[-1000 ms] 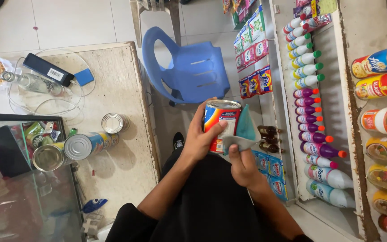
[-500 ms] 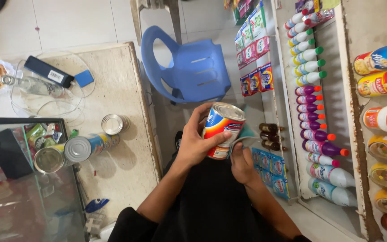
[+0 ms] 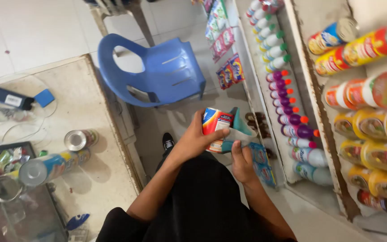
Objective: Wiping dust off various canned goods with a cloth and restocking them on the shelves of a grocery store.
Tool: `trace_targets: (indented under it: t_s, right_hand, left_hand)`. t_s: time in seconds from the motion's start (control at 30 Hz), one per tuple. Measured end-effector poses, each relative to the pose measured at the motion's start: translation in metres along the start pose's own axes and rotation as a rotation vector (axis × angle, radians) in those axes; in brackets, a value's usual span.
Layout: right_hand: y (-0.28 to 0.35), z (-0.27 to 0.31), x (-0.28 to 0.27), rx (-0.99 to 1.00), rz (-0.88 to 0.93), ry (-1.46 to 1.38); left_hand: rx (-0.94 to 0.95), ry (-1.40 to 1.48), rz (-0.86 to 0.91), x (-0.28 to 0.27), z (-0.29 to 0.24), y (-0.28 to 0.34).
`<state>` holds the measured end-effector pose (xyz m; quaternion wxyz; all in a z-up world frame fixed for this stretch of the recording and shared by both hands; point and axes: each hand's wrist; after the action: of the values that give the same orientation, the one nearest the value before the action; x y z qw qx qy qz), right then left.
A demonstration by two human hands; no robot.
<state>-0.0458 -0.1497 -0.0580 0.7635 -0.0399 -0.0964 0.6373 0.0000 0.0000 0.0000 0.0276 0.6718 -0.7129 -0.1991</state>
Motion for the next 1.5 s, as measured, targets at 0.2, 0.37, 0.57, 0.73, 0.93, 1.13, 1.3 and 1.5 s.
trace_targets:
  t_s: [0.2,0.37,0.57,0.73,0.93,1.13,1.3,1.5]
  right_hand:
    - [-0.004,-0.079,-0.078,0.049,-0.022,-0.037]
    - [0.009,-0.114,-0.125,0.035,-0.105,0.046]
    - [0.001,-0.061,-0.121,0.055,-0.197,0.091]
    - [-0.035,-0.003,-0.097,0.067,-0.306,0.074]
    - [-0.077,-0.027,-0.071,-0.001,-0.373,0.003]
    - [-0.129,-0.041,-0.033,-0.019,-0.549,-0.015]
    - [-0.132,-0.111,-0.029,0.116,-0.843,-0.099]
    - [-0.160,-0.090,-0.001,0.031,-1.159,-0.434]
  left_hand:
    - [-0.035,-0.258,0.200,0.046,-0.015,-0.029]
    - [-0.072,-0.075,0.226,0.088,0.020,-0.060]
    - [-0.138,0.061,0.230,0.119,0.009,-0.083]
    - [-0.102,0.173,0.292,0.122,0.004,-0.130]
    - [-0.096,0.183,0.387,0.105,-0.034,-0.197]
    - [0.078,-0.010,0.597,0.098,-0.074,-0.249]
    - [0.156,-0.013,0.723,0.098,-0.115,-0.251]
    - [0.219,-0.024,0.805,0.095,-0.108,-0.287]
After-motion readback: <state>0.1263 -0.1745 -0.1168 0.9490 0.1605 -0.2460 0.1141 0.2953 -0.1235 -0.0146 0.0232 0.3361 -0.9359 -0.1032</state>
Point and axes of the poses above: each hand's wrist, its own y-axis away from the middle knuckle, its own x-axis out of the palm, z = x × y, and after that the axes turned 10 degrees about -z, right-handed
